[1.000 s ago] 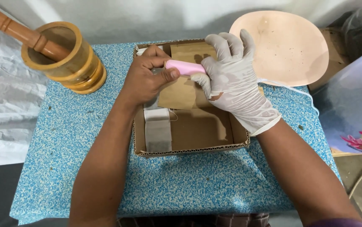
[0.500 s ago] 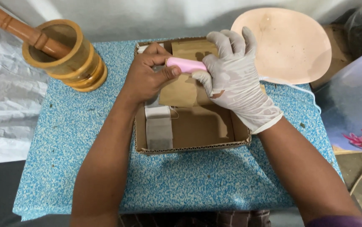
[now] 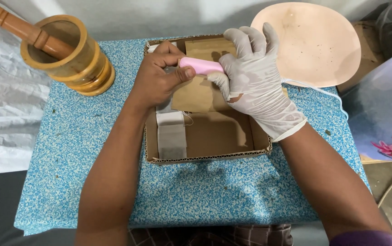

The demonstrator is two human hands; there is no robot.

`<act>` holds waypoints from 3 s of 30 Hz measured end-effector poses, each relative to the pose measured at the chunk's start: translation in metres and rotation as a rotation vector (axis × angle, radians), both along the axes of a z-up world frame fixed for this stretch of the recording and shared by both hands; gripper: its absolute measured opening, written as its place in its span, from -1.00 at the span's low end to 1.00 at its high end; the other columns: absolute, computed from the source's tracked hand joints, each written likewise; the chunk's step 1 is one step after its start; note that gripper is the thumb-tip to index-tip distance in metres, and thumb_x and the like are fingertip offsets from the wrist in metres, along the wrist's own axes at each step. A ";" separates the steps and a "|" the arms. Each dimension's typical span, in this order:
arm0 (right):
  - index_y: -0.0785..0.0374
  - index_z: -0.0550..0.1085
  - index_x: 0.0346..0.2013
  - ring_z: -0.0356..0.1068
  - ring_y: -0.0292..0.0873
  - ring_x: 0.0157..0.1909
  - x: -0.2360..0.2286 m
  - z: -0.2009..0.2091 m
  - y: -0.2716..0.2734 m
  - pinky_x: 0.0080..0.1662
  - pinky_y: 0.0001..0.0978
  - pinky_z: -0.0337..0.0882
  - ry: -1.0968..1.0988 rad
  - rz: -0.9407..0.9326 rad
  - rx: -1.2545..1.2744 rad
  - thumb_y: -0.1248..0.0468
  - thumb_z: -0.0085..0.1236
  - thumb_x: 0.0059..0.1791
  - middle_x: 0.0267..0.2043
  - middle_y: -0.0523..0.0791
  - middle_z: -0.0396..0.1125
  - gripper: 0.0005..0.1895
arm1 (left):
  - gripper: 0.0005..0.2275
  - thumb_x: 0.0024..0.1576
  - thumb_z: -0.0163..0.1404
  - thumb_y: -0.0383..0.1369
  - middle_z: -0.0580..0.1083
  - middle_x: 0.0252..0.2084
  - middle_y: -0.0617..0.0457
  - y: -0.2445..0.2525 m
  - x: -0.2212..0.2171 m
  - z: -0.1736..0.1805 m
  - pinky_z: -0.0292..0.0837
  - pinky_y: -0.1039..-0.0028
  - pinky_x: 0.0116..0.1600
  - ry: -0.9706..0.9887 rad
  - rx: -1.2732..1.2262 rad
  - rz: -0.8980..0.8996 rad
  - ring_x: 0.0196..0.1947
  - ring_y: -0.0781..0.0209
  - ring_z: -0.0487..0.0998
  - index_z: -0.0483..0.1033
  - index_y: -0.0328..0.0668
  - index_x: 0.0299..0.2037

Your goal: Sealing tea pouches with a heat sealer and placing them into a cardboard box.

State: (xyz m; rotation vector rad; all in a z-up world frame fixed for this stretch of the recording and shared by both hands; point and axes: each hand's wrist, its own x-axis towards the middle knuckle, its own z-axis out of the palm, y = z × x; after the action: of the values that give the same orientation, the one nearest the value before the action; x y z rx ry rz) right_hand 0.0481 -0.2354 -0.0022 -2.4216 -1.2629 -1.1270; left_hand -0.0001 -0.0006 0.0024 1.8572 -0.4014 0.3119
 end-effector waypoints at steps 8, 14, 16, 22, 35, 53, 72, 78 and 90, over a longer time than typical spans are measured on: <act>0.17 0.54 -0.34 0.19 0.24 0.24 0.001 -0.001 0.000 0.34 0.23 -0.12 -0.020 0.008 0.010 -0.02 0.15 -0.01 0.26 0.06 0.20 -0.69 | -0.76 0.10 0.18 -0.15 0.32 -0.25 0.19 0.001 0.002 -0.003 0.22 0.61 -0.14 0.001 0.002 0.011 -0.23 0.36 0.33 0.65 -0.13 -0.22; 0.18 0.54 -0.33 0.19 0.23 0.24 0.001 0.000 0.000 0.34 0.21 -0.13 -0.017 0.010 0.002 -0.03 0.15 -0.01 0.26 0.06 0.20 -0.67 | -0.75 0.10 0.17 -0.14 0.33 -0.24 0.19 0.000 0.000 0.000 0.23 0.60 -0.13 0.009 0.005 0.014 -0.23 0.36 0.34 0.65 -0.14 -0.21; 0.18 0.54 -0.34 0.20 0.22 0.24 0.001 0.000 0.001 0.35 0.20 -0.13 -0.031 0.008 0.004 -0.05 0.09 0.03 0.26 0.06 0.20 -0.64 | -0.76 0.10 0.17 -0.15 0.33 -0.24 0.19 0.000 0.000 0.001 0.23 0.60 -0.15 0.000 0.013 0.016 -0.24 0.36 0.34 0.65 -0.14 -0.22; 0.19 0.55 -0.30 0.20 0.21 0.22 -0.002 0.004 0.002 0.33 0.22 -0.11 -0.024 0.019 0.022 -0.08 0.08 0.02 0.23 0.07 0.22 -0.61 | -0.77 0.11 0.17 -0.15 0.33 -0.25 0.19 0.001 0.002 -0.001 0.21 0.60 -0.17 -0.008 0.021 0.015 -0.26 0.37 0.33 0.64 -0.13 -0.24; 0.12 0.59 -0.34 0.20 0.14 0.22 -0.001 0.004 0.005 0.34 0.17 -0.11 -0.059 -0.032 0.025 -0.10 0.07 0.02 0.20 0.00 0.23 -0.62 | -0.78 0.11 0.17 -0.19 0.34 -0.26 0.18 0.004 0.006 -0.006 0.25 0.58 -0.17 -0.029 0.033 0.016 -0.26 0.35 0.36 0.65 -0.16 -0.24; 0.11 0.59 -0.37 0.20 0.14 0.22 -0.002 0.004 0.006 0.33 0.19 -0.09 -0.031 -0.041 0.027 -0.13 0.07 0.04 0.21 0.01 0.23 -0.59 | -0.82 0.12 0.18 -0.23 0.33 -0.25 0.19 0.004 0.006 -0.008 0.24 0.58 -0.13 -0.013 0.026 0.013 -0.23 0.36 0.35 0.65 -0.14 -0.25; 0.10 0.58 -0.39 0.18 0.13 0.22 -0.001 0.002 0.005 0.34 0.16 -0.10 -0.053 -0.034 0.024 -0.08 0.04 0.02 0.22 0.00 0.20 -0.63 | -0.79 0.12 0.17 -0.21 0.32 -0.24 0.18 0.004 0.007 -0.007 0.22 0.57 -0.12 0.001 0.028 0.002 -0.22 0.34 0.34 0.65 -0.19 -0.23; 0.12 0.60 -0.37 0.18 0.13 0.20 -0.002 0.005 0.006 0.33 0.16 -0.08 -0.056 -0.021 0.038 -0.20 -0.11 0.14 0.21 0.01 0.19 -0.45 | -0.79 0.12 0.17 -0.22 0.32 -0.24 0.17 0.005 0.007 -0.008 0.23 0.58 -0.13 -0.004 0.025 -0.011 -0.23 0.34 0.34 0.64 -0.19 -0.23; 0.10 0.52 -0.41 0.17 0.22 0.23 0.005 0.009 -0.009 0.32 0.24 -0.12 -0.024 -0.004 -0.074 -0.16 -0.12 0.11 0.27 0.06 0.24 -0.51 | -0.71 0.10 0.16 -0.17 0.31 -0.25 0.16 0.003 0.010 -0.008 0.24 0.55 -0.15 0.068 0.102 -0.030 -0.25 0.32 0.36 0.63 -0.24 -0.16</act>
State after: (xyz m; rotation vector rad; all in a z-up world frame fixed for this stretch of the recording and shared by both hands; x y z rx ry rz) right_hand 0.0534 -0.2447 0.0064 -2.4712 -1.3301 -1.1327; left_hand 0.0098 0.0024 -0.0060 1.9543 -0.4046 0.2105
